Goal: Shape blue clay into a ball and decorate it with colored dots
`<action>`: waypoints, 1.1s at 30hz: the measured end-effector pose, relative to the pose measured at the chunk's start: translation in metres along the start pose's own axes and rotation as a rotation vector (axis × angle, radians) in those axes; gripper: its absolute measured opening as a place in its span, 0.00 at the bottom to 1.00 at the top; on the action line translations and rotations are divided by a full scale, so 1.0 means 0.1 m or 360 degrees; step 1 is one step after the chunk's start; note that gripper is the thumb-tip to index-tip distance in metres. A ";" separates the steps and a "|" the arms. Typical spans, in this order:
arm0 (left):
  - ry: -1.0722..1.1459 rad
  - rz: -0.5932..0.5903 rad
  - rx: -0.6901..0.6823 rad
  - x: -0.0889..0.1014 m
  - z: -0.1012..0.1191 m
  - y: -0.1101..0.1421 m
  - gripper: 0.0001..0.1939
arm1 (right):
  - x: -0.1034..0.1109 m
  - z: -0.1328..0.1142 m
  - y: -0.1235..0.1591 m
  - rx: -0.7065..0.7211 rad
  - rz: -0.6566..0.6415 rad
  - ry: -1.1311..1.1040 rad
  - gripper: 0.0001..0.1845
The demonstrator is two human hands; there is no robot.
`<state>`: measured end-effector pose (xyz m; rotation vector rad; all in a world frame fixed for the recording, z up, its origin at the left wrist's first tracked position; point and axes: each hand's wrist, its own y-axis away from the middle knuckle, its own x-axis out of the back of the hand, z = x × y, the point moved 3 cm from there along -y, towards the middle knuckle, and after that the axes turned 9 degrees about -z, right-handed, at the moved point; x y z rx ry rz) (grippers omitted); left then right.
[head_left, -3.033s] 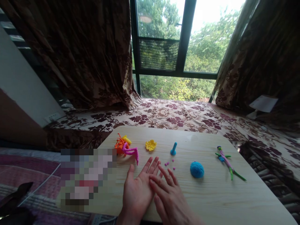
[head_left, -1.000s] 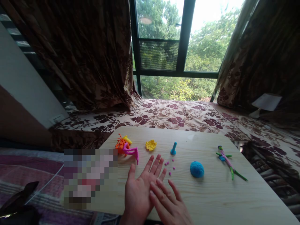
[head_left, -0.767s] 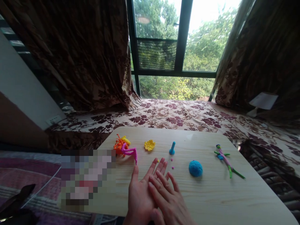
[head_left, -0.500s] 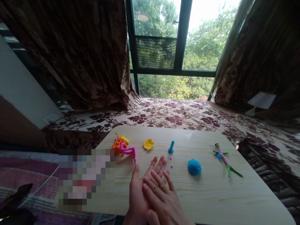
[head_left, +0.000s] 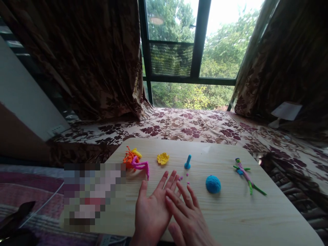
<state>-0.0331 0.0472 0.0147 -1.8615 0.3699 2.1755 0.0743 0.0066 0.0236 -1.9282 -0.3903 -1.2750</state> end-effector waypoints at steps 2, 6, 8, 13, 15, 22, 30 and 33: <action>-0.0009 -0.0027 -0.0091 -0.04 0.07 0.00 0.35 | 0.02 0.01 0.03 0.0022 0.0102 -0.0047 0.23; -0.0049 -0.0021 -0.0053 -0.07 0.09 -0.02 0.35 | 0.03 0.05 -0.02 -0.0148 0.0041 -0.0257 0.19; -0.0069 -0.0008 -0.0016 -0.06 0.08 -0.02 0.34 | 0.05 0.08 -0.11 -0.0249 0.0000 -0.0383 0.15; -0.0249 0.0043 -0.0189 -0.09 0.32 0.12 0.31 | -0.07 0.19 -0.41 -0.0369 -0.0017 -0.0453 0.04; -0.0387 0.0112 -0.0363 -0.07 0.51 0.25 0.28 | -0.19 0.25 -0.51 -0.0409 -0.0044 -0.0353 0.04; -0.0531 0.0471 -0.0561 0.30 0.87 0.58 0.22 | -0.61 0.29 -0.76 -0.0307 -0.0190 -0.0220 0.08; -0.0442 0.0467 -0.0506 0.35 0.77 0.48 0.20 | -0.21 0.48 -0.63 -0.0344 -0.0161 -0.0095 0.13; -0.0404 0.0468 -0.0463 0.35 0.70 0.42 0.19 | 0.08 0.69 -0.35 -0.0496 -0.0119 -0.0025 0.11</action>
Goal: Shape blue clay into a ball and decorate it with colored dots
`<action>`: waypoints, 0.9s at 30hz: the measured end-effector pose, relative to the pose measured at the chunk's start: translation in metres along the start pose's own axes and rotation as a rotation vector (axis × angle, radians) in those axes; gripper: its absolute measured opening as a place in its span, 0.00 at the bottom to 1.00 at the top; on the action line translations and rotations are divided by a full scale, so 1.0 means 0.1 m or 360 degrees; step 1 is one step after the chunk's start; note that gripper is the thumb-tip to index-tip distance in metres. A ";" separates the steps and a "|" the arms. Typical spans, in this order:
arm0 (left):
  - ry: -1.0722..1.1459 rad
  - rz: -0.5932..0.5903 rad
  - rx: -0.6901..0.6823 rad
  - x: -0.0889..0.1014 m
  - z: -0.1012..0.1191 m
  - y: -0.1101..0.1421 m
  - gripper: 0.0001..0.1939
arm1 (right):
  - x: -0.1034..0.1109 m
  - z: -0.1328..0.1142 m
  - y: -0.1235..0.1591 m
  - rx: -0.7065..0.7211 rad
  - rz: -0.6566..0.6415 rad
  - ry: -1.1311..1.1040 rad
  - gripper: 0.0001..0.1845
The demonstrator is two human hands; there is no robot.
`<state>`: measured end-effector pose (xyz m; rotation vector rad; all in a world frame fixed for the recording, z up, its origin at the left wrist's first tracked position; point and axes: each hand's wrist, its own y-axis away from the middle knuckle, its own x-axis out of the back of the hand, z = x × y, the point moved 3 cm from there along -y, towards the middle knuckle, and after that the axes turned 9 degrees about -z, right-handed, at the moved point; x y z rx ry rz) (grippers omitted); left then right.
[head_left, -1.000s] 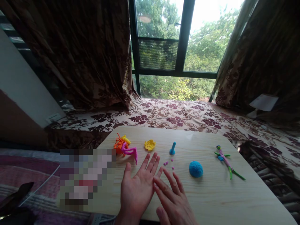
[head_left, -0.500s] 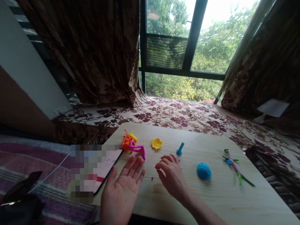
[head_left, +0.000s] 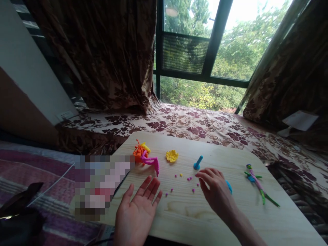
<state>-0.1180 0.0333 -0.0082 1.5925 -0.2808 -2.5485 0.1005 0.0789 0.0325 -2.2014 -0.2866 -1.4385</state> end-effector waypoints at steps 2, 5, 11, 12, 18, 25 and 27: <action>0.0046 -0.0006 0.0092 -0.02 -0.11 -0.02 0.18 | 0.05 0.12 0.14 -0.0069 -0.0046 0.0014 0.10; 0.0101 -0.0021 0.0231 -0.05 -0.30 -0.02 0.16 | -0.08 0.18 0.24 -0.0122 -0.0128 -0.0006 0.09; 0.0081 -0.0018 0.0310 -0.13 -0.55 0.00 0.18 | -0.25 0.05 0.21 -0.0178 -0.0133 -0.0144 0.09; 0.0101 -0.0036 0.0336 -0.16 -0.59 -0.01 0.19 | -0.22 -0.01 0.22 -0.0160 -0.0139 -0.0185 0.09; 0.0251 -0.0203 0.0560 -0.46 -0.85 -0.06 0.27 | -0.04 -0.42 0.42 0.0140 -0.0134 -0.0649 0.07; 0.0501 -0.0376 0.0515 -0.56 -0.91 -0.06 0.34 | -0.08 -0.50 0.61 0.0500 0.0248 -0.0191 0.17; 0.0478 -0.0378 0.0496 -0.55 -0.92 -0.06 0.34 | -0.11 -0.51 0.60 0.0542 0.0196 -0.0061 0.22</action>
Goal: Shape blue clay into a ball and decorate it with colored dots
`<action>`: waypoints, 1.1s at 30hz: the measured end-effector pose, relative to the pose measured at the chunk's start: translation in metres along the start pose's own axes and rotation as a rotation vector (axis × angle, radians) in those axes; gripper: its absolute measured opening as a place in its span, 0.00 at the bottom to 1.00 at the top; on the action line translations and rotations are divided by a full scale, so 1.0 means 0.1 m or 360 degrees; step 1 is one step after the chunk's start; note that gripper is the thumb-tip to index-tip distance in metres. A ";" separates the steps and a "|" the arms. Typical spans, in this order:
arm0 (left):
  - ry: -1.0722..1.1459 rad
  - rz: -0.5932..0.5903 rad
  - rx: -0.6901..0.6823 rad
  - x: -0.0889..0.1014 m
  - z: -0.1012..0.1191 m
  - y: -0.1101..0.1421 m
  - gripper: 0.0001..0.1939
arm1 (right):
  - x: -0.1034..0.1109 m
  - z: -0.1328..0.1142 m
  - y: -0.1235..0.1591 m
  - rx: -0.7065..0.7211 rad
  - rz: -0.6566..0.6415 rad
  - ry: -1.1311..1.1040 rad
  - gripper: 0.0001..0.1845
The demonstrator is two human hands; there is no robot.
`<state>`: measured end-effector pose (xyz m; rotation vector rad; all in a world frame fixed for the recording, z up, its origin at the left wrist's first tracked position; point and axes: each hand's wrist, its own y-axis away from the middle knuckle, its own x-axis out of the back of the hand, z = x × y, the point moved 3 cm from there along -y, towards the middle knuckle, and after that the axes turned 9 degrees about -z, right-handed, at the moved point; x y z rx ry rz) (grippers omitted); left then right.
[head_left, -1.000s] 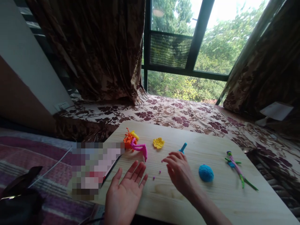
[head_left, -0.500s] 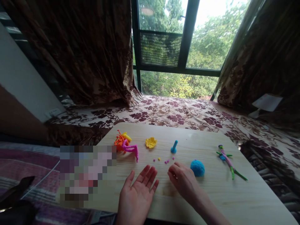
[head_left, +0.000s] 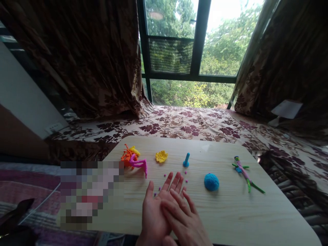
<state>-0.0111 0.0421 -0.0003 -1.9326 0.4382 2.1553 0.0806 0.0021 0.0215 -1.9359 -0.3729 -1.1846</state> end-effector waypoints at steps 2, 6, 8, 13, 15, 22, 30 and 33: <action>-0.0039 -0.0009 0.0045 -0.01 0.00 0.00 0.34 | -0.03 0.02 -0.01 -0.0097 -0.0135 0.0071 0.25; -0.0062 -0.0111 0.0021 -0.11 0.10 0.00 0.36 | -0.04 0.00 0.01 -0.0036 0.0004 0.0174 0.24; -0.0074 -0.0132 -0.0053 -0.16 0.15 0.02 0.37 | -0.06 -0.03 0.02 0.0090 0.0115 0.0189 0.25; -0.0084 -0.0033 -0.0004 -0.18 0.15 0.04 0.34 | -0.09 0.00 0.02 -0.0047 -0.0039 0.0149 0.25; -0.0080 -0.0066 -0.0026 -0.19 0.15 0.04 0.35 | -0.08 -0.01 0.03 -0.0007 0.0011 0.0165 0.27; -0.0078 -0.0093 0.0049 -0.12 0.08 0.01 0.38 | -0.07 -0.04 -0.03 -0.0012 -0.0039 0.0151 0.25; -0.0147 -0.0085 -0.0006 -0.17 0.12 0.00 0.35 | -0.07 -0.01 0.02 0.0002 0.0015 0.0165 0.26; -0.0164 -0.0049 0.0039 -0.18 0.13 -0.01 0.34 | -0.04 0.05 0.00 -0.0161 -0.0144 0.0150 0.25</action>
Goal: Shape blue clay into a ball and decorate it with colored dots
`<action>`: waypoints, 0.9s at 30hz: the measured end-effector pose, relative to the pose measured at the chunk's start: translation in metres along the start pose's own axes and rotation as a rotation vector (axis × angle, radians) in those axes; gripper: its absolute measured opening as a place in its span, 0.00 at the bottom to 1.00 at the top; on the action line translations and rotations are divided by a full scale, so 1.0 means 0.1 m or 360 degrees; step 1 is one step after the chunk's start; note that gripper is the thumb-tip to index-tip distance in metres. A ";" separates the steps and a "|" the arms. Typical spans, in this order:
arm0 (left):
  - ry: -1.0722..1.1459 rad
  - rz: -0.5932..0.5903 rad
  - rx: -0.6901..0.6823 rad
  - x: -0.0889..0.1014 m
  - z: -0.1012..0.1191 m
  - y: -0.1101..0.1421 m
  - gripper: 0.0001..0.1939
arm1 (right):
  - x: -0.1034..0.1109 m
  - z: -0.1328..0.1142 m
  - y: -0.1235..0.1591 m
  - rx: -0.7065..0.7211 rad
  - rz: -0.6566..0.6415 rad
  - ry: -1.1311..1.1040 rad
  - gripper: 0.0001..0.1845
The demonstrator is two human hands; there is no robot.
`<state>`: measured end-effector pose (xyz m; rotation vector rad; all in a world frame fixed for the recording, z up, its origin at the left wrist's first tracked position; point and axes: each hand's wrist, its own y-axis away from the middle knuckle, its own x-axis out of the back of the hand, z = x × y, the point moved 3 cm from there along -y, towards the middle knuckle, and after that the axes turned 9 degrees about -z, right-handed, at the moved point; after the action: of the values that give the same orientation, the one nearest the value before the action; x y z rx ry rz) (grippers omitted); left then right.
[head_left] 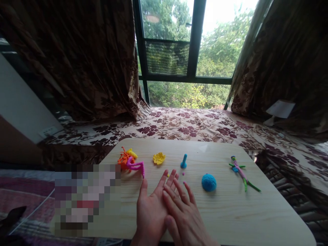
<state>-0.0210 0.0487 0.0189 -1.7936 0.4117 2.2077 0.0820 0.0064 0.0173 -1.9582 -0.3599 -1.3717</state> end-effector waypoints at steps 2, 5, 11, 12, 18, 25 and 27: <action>0.0004 -0.0034 -0.0074 -0.02 0.03 0.00 0.35 | 0.02 0.01 0.02 0.0014 0.0064 0.0036 0.25; 0.0000 -0.0060 -0.0140 -0.03 0.02 -0.01 0.35 | 0.04 -0.03 0.03 0.0117 0.0208 0.0079 0.26; 0.0022 0.0014 0.0029 0.02 -0.08 -0.02 0.35 | 0.05 -0.01 -0.02 0.0025 0.0000 0.0020 0.23; 0.0019 -0.0010 -0.0016 0.02 -0.05 -0.02 0.35 | 0.05 -0.01 0.00 0.0052 0.0048 0.0023 0.23; -0.0021 -0.0029 -0.0092 0.00 0.05 0.00 0.34 | 0.06 0.03 0.01 -0.0005 -0.0001 -0.0149 0.22; -0.0071 0.0029 -0.0001 -0.03 0.05 0.15 0.30 | 0.14 0.08 -0.34 -0.0219 -0.0018 -0.0495 0.08; -0.0155 0.0128 -0.0057 0.02 0.14 0.24 0.30 | 0.03 0.15 -0.47 -0.0281 0.0015 -0.0454 0.07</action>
<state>-0.0431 0.0317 0.0209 -1.7065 0.4332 2.3604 0.0662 0.0492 0.0356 -2.3070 -0.3708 -1.1514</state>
